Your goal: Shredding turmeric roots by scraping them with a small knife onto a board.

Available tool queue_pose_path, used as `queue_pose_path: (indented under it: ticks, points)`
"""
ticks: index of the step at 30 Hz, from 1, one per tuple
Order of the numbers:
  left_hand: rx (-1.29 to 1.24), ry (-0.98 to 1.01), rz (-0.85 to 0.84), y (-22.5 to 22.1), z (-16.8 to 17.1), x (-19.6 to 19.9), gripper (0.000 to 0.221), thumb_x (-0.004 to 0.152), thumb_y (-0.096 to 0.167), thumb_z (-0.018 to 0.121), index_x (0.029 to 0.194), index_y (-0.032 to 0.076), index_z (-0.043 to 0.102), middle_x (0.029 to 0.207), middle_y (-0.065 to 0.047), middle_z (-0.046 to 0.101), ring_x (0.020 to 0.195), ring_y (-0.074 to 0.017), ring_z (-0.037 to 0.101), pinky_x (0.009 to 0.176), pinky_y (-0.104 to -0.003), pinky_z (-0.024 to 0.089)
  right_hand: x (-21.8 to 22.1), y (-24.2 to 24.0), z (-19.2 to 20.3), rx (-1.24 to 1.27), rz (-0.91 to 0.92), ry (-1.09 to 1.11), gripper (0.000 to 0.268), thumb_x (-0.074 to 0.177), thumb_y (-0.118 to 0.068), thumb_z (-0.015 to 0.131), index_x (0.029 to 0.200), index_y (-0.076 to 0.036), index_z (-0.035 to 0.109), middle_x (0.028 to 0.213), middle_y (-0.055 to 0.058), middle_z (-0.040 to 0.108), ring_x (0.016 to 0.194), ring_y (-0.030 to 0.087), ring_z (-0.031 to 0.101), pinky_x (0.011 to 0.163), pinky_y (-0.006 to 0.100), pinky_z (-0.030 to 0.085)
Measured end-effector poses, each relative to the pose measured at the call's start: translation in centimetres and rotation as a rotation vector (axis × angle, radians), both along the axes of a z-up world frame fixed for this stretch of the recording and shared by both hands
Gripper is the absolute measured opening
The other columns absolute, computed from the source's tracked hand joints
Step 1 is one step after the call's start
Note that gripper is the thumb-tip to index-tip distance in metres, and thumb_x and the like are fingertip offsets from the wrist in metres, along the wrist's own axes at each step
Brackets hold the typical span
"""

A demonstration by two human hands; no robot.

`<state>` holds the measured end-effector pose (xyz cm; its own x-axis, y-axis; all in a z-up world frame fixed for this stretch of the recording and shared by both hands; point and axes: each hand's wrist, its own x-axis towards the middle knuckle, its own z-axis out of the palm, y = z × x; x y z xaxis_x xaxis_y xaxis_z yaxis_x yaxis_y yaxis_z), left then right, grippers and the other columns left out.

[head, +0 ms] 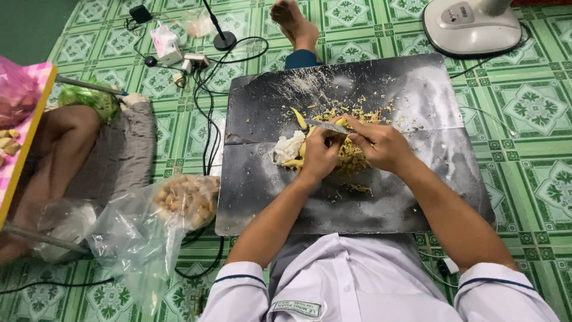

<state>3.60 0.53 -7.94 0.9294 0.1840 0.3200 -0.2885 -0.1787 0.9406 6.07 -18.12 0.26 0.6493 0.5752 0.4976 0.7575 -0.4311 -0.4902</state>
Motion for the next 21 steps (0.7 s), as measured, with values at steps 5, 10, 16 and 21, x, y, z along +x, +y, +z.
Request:
queue_pose_path:
  ticks: [5,10,16,21]
  points:
    - [-0.002,-0.034,-0.002,-0.1,0.6,-0.3,0.019,0.099,0.007,0.075,0.117,0.001,0.076,0.099,-0.018,0.071,0.067,-0.0183,0.066,0.059,-0.032,0.052,-0.2,0.1,0.4,0.025,0.007,0.055,0.042,0.109,-0.029,0.059,0.148,-0.015,0.067,0.099,0.022,0.078,0.087,0.041,0.075,0.066,0.047,0.060]
    - [0.029,-0.071,-0.026,-0.2,1.5,-0.6,0.009,0.100,0.014,0.075,0.106,0.007,0.075,0.092,-0.007,0.065,0.072,-0.0217,0.067,0.061,-0.030,0.052,-0.2,0.2,1.0,0.128,0.021,0.148,0.038,0.111,-0.025,0.058,0.144,-0.008,0.069,0.106,0.025,0.077,0.088,0.041,0.075,0.065,0.045,0.059]
    - [0.060,-0.076,-0.046,-0.2,0.4,-0.5,0.012,0.102,0.016,0.073,0.111,0.008,0.073,0.094,-0.009,0.064,0.075,-0.0241,0.068,0.064,-0.033,0.053,0.0,0.0,0.7,0.099,0.052,0.150,0.044,0.113,-0.025,0.052,0.152,-0.009,0.063,0.081,0.020,0.076,0.058,0.027,0.069,0.051,0.036,0.053]
    - [0.033,-0.064,-0.049,-0.3,0.9,-0.7,0.030,0.102,0.004,0.068,0.132,-0.001,0.067,0.096,-0.016,0.064,0.074,-0.0244,0.067,0.062,-0.037,0.051,0.3,0.1,-0.4,0.001,0.048,0.065,0.049,0.109,-0.028,0.062,0.151,-0.004,0.061,0.073,0.021,0.073,0.050,0.027,0.065,0.044,0.037,0.045]
